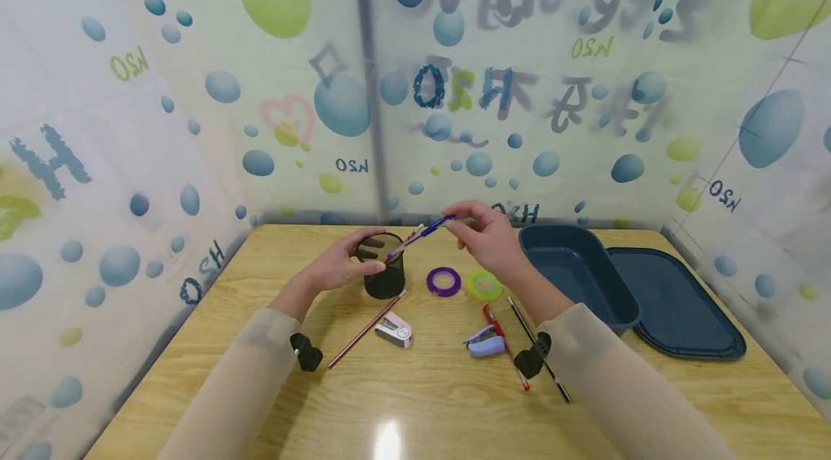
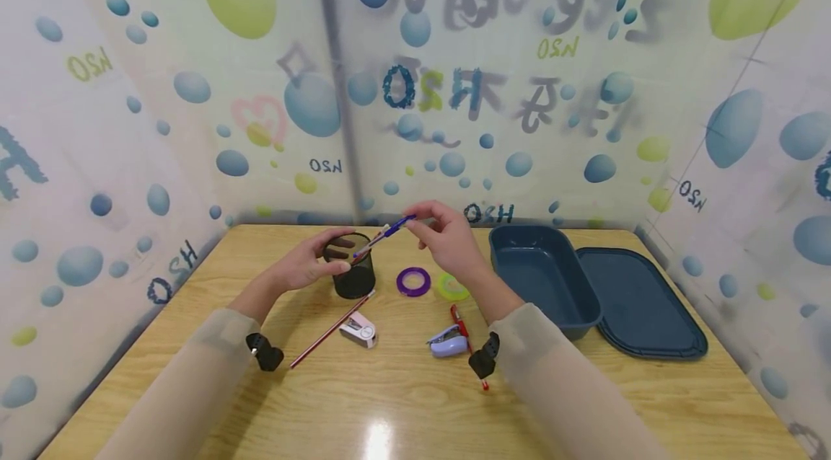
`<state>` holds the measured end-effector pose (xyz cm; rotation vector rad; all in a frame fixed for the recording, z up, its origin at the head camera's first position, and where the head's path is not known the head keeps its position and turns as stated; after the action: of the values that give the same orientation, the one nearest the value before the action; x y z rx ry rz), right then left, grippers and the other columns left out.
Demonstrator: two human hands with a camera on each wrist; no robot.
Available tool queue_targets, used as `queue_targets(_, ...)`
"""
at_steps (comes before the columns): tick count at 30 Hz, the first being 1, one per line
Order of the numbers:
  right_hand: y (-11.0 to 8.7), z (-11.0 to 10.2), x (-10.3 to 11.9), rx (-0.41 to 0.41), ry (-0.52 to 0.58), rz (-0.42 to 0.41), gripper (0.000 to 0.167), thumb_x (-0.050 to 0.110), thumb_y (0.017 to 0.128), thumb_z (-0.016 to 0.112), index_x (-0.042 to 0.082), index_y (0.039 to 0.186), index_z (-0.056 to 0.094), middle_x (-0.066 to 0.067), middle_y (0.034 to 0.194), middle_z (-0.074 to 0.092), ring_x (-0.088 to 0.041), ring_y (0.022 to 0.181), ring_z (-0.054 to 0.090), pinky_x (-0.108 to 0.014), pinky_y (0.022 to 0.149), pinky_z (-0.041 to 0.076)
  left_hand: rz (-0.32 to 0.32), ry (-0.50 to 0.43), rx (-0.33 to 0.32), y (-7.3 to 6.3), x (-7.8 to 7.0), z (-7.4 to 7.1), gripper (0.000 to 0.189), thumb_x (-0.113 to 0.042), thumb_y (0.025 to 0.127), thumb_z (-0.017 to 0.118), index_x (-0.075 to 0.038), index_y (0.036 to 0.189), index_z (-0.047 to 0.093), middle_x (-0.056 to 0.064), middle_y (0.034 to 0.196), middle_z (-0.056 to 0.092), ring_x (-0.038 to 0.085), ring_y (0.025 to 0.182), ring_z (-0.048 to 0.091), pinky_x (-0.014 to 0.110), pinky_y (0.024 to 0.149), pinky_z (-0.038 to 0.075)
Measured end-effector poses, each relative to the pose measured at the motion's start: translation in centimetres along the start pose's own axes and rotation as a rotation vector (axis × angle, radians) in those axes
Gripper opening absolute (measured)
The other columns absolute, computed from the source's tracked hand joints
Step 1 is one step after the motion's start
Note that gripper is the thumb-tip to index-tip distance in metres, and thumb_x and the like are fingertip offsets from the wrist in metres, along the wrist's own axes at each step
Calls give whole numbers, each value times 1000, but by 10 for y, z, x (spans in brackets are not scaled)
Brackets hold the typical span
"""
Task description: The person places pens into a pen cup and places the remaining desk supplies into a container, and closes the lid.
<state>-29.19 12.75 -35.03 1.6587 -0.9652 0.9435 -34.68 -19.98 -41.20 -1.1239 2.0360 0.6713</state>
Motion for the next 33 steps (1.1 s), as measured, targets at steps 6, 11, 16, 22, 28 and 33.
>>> queue_targets(6,5,17,-9,22,-105,-6,24,23,111,69,12,131,76,-9,108,69,-26,75,63,-30,70,54,-12,-2,2,-1,1,0,74,-35,103,80,-26,167,44,17,157,59,41,142,59,54,111,48)
queue_targets(11,6,25,-13,32,-169,52,25,28,110,71,18,131,78,-8,110,69,-22,74,63,-33,68,55,-11,2,-1,0,2,0,74,-36,103,80,-26,168,44,16,157,59,42,144,58,60,115,46)
queue_targets(16,5,29,-15,55,-165,91,26,30,109,71,20,133,78,-8,112,71,-27,76,64,-30,63,50,-7,-10,4,0,1,0,73,-34,103,80,-27,167,45,16,158,59,42,145,57,62,116,47)
queue_targets(22,3,29,-15,89,-162,91,30,27,110,70,18,137,76,-12,118,76,-23,72,63,-28,61,50,-4,-12,4,1,2,1,75,-33,103,79,-22,168,44,17,158,59,42,144,58,62,115,47)
queue_targets(28,-2,23,-13,108,-164,104,29,28,111,69,18,138,76,-8,111,73,-19,69,63,-29,59,49,0,0,6,1,4,1,76,-33,103,79,-20,169,43,17,159,58,44,146,56,61,116,45)
queue_targets(33,-9,11,-11,128,-158,98,29,28,111,69,17,137,76,-7,106,70,-20,70,62,-30,58,48,-5,-4,3,0,1,0,75,-34,103,80,-25,168,44,16,159,59,41,144,58,58,115,47)
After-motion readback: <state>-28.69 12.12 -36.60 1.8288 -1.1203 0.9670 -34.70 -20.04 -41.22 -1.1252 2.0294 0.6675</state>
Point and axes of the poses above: each hand's wrist, its own y-axis towards the middle knuckle, its own z-axis out of the palm, x = y × z, the point moved 1 cm from there along y, towards the middle knuckle
